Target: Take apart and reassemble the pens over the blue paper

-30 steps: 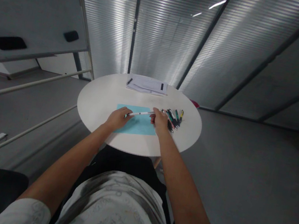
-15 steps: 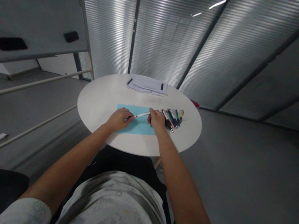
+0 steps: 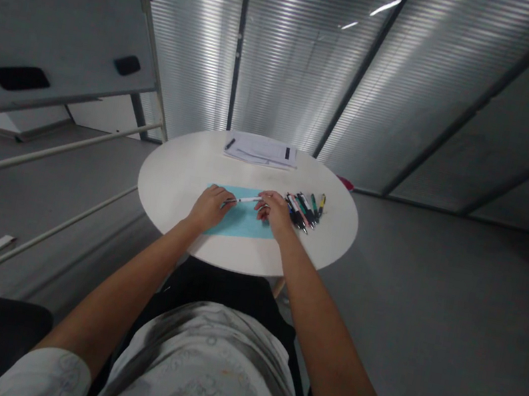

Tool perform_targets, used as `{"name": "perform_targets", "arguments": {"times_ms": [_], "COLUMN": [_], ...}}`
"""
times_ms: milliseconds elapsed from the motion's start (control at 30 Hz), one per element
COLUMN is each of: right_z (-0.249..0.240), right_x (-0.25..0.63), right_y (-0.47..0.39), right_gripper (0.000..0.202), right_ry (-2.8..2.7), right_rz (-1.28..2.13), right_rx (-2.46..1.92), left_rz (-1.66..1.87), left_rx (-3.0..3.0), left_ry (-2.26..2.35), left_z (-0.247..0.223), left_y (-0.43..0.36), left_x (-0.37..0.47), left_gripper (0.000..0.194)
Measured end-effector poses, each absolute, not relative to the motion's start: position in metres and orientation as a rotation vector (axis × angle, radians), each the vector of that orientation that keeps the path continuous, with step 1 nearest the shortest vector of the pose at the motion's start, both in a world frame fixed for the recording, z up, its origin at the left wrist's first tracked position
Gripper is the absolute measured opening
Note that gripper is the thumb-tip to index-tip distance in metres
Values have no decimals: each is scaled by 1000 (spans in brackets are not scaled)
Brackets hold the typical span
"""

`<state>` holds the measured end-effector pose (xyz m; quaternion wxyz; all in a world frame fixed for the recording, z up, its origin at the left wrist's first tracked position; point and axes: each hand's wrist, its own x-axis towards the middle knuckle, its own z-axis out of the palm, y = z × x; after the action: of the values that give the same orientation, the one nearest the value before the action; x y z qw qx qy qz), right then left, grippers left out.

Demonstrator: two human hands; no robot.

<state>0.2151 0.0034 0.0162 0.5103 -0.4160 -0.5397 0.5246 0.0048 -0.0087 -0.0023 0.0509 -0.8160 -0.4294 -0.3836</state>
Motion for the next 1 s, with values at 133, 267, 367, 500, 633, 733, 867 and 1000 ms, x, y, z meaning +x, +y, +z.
{"name": "perform_targets", "arguments": {"times_ms": [133, 267, 367, 500, 633, 733, 867, 1000], "right_z": [13, 11, 14, 15, 10, 8, 10, 12], "right_x": [214, 215, 215, 214, 213, 214, 214, 212], "right_y": [4, 4, 2, 3, 5, 5, 3, 2], "right_gripper": [42, 42, 35, 39, 44, 51, 50, 49], "right_ry": [-1383, -1380, -1340, -1367, -1382, -1410, -1394, -1339], "right_rz": [1116, 1007, 1112, 1115, 1015, 876, 843, 933], "right_rx": [-1130, -1140, -1031, -973, -1105, -1151, -1127, -1060], "left_rz": [-1196, -1202, -1198, -1205, -1190, -1138, -1107, -1080], "left_rx": [-2445, -2439, -2451, -2434, -2432, -2450, -2413, -2395], "left_ry": [-1304, -1300, -1289, -1292, -1302, -1304, -1321, -1306], "left_z": [-2, -2, -2, -4, -4, -2, 1, 1], "left_y": [-9, -9, -8, -7, -8, -10, -15, -19], "left_x": [4, 4, 4, 2, 2, 3, 6, 8], "left_gripper": [17, 16, 17, 16, 14, 13, 18, 28]}}
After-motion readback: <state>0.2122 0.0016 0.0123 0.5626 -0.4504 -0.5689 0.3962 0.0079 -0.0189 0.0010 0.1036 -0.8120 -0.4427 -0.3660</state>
